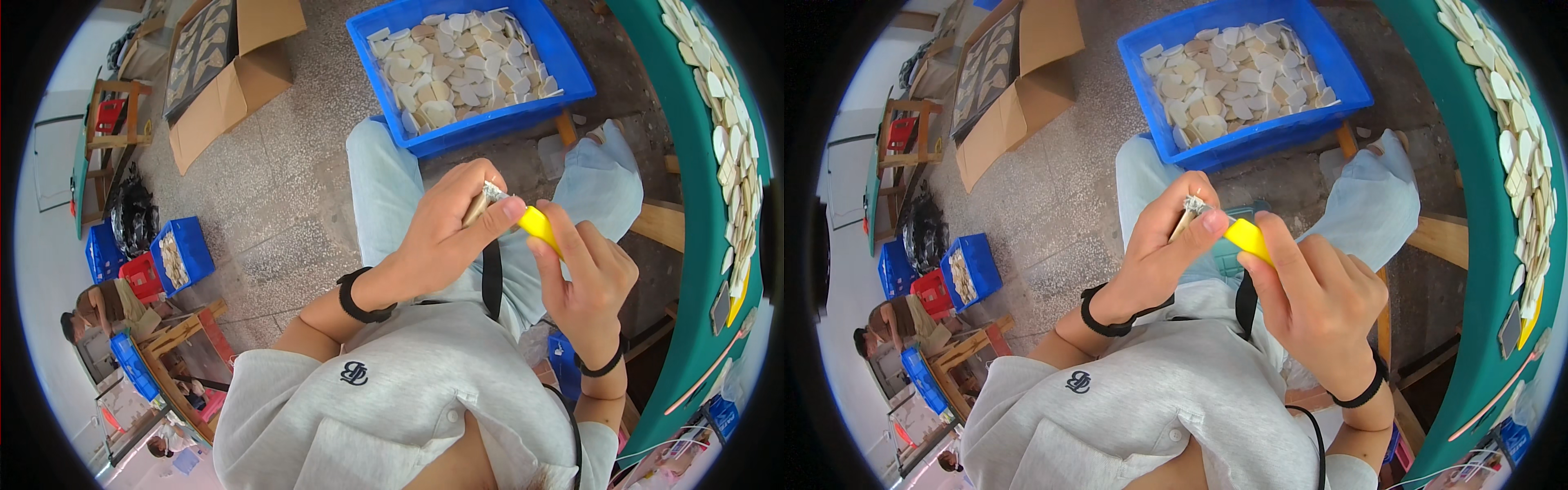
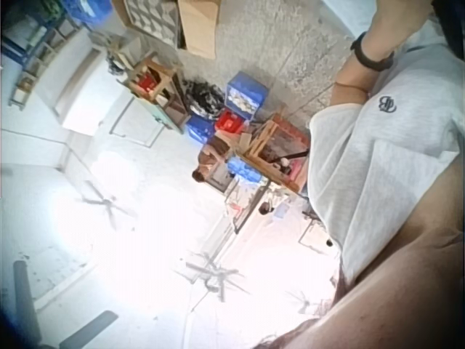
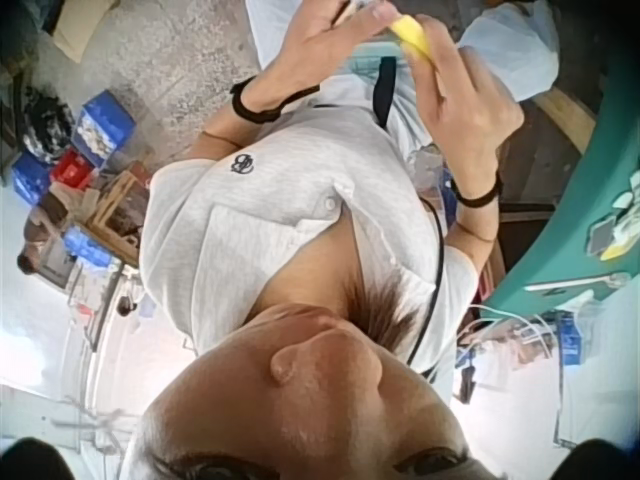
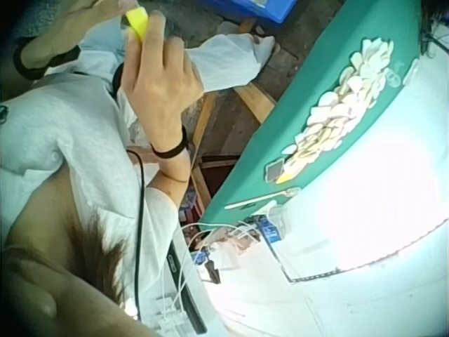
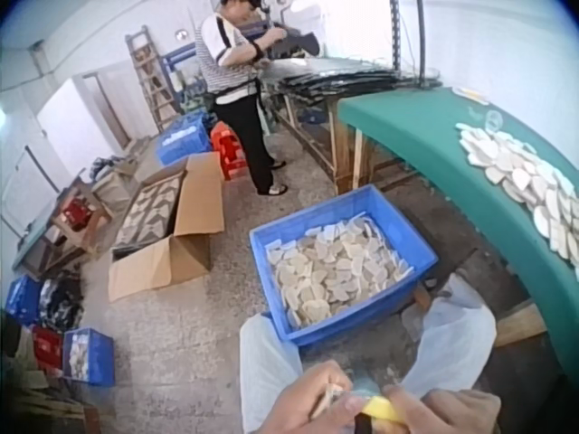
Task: Scraping and cleaning small white ceramic or shell pieces using a hand-held tool.
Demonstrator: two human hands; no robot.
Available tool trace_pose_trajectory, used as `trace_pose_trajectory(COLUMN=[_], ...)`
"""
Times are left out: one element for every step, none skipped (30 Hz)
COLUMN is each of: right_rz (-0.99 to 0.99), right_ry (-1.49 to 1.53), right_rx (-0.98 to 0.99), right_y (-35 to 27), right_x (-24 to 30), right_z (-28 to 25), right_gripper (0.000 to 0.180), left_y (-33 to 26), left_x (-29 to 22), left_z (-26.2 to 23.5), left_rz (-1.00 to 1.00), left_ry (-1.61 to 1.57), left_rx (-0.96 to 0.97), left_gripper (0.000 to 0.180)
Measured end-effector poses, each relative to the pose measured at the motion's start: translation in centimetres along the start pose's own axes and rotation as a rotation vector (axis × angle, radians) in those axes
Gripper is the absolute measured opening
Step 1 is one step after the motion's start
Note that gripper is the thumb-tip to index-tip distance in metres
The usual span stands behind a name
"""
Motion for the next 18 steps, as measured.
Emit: trace_pose_trajectory(right_rz=[0.012, 0.012, 0.031, 0.051, 0.052, 0.085, 0.162, 0.111, 0.205, 0.295, 0.3, 0.279, 0.293, 0.328, 0.307, 0.312, 0.318, 0.321], right_ry=[-0.031, -0.031, -0.024, -0.018, -0.019, 0.1, 0.198, 0.223, 0.29, 0.349, 0.356, 0.356, 0.375, 0.395, 0.395, 0.43, 0.463, 0.458], right_rx=[-0.01, -0.011, -0.019, -0.028, -0.029, -0.12, -0.169, -0.212, -0.203, -0.208, -0.226, -0.233, -0.22, -0.201, -0.209, -0.187, -0.166, -0.173], right_y=[0.0, 0.1, 0.1, 0.2, 0.3, 0.4, 0.2, 0.2, -0.2, -0.6, -0.7, -0.8, -0.9, -1.0, -1.1, -1.2, -1.2, -1.4], right_x=[0.0, 0.0, -0.1, -0.3, -0.5, -1.2, -2.1, -2.1, -2.9, -3.6, -3.8, -3.7, -3.8, -4.1, -4.0, -4.1, -4.2, -4.4], right_z=[0.1, 0.3, 0.4, 0.6, 0.8, 0.4, 0.1, -0.2, -0.4, -0.5, -0.6, -0.7, -0.7, -0.6, -0.7, -0.6, -0.4, -0.5], right_gripper=[0.032, 0.032, 0.03, 0.028, 0.028, 0.026, 0.025, 0.024, 0.023, 0.023, 0.023, 0.023, 0.023, 0.023, 0.023, 0.023, 0.022, 0.022], left_y=[0.1, 0.1, 0.2, 0.3, 0.5, 0.6, 0.9, 1.0, 1.0, 1.0, 1.0, 1.1, 1.1, 1.2, 1.3, 1.4, 1.6, 1.8], left_x=[0.4, 0.7, 0.7, 0.7, 0.7, 0.7, 1.2, 1.6, 1.5, 1.7, 2.0, 2.0, 2.0, 2.1, 2.1, 2.1, 2.1, 2.1], left_z=[0.0, 0.0, 0.2, 0.3, 0.5, 0.0, 0.4, 0.8, 0.7, 0.9, 1.2, 1.2, 1.4, 1.6, 1.7, 1.8, 2.0, 2.2], left_rz=[-0.058, -0.117, -0.114, -0.094, -0.076, -0.074, -0.113, -0.162, -0.149, -0.184, -0.226, -0.218, -0.216, -0.221, -0.215, -0.219, -0.224, -0.223], left_ry=[0.003, 0.002, 0.005, -0.072, -0.138, -0.149, -0.361, -0.565, -0.569, -0.65, -0.727, -0.73, -0.795, -0.867, -0.859, -0.874, -0.889, -0.888], left_rx=[-0.006, -0.022, -0.01, -0.027, -0.019, -0.045, 0.06, 0.146, 0.162, 0.187, 0.217, 0.215, 0.221, 0.225, 0.228, 0.227, 0.229, 0.238], left_gripper=[0.034, 0.033, 0.033, 0.036, 0.038, 0.038, 0.04, 0.043, 0.043, 0.042, 0.041, 0.041, 0.036, 0.031, 0.031, 0.029, 0.027, 0.027])
Point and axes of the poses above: each hand's wrist, its own y-axis towards the middle knuckle, its own z-axis out of the palm, x = y × z, the point moved 7 cm from there along y, towards the middle knuckle, and after that the axes turned 11 degrees about x, right-handed, at the moved point
